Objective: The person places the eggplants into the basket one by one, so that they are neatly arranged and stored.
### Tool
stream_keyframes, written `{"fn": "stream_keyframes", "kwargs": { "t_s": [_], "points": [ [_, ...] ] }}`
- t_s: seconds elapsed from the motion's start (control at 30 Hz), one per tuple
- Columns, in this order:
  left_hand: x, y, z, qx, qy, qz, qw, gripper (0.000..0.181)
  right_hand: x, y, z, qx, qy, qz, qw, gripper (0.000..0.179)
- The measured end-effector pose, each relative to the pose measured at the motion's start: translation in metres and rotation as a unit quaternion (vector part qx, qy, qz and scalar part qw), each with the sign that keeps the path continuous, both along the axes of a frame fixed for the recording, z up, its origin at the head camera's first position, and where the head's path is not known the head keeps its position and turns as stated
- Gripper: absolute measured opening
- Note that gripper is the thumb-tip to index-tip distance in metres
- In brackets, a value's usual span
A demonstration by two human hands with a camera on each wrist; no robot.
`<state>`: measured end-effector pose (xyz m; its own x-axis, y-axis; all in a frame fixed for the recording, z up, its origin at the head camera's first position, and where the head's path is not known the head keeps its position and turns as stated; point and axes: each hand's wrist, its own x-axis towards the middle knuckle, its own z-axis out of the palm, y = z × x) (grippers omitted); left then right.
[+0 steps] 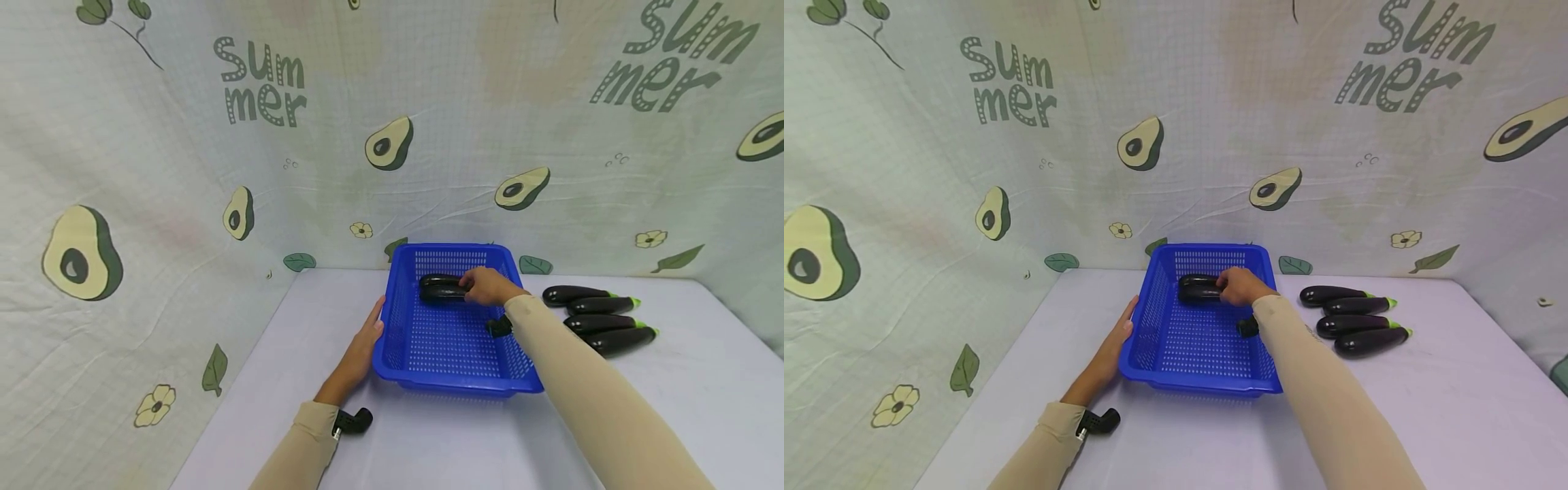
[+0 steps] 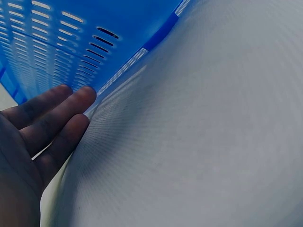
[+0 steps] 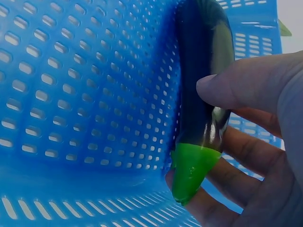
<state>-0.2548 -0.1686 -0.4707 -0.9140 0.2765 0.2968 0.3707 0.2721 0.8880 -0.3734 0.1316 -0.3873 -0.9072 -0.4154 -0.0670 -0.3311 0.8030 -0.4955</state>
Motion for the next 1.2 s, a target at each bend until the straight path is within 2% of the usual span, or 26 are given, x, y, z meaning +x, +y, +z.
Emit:
{"fn": "stream_keyframes", "kwargs": {
  "t_s": [0.2,0.53,0.8,1.07,1.2],
  "points": [
    [-0.0008,-0.0007,-0.0007,0.007,0.000,-0.007,1.0000,0.056,-0.0024,-0.0006,0.0000,0.017,0.001,0.011,0.9998,0.041],
    [-0.0003,0.0002,0.0001,-0.004,0.006,0.002,1.0000,0.055,-0.0055,-0.0012,-0.0003,0.036,0.007,0.019,0.9991,0.037],
    [-0.0003,0.0002,0.0006,-0.009,0.006,0.011,0.9999,0.056,-0.0027,-0.0032,0.0016,0.039,-0.028,0.006,0.9988,0.037],
    [-0.0006,-0.0004,-0.0007,-0.002,0.007,0.007,0.9999,0.056,-0.0014,-0.0035,0.0011,0.027,0.020,0.005,0.9994,0.035],
    [-0.0004,-0.0005,-0.0010,-0.003,0.008,0.006,0.9999,0.056,-0.0004,-0.0032,0.0017,0.005,0.023,-0.007,0.9997,0.033]
  ]
}}
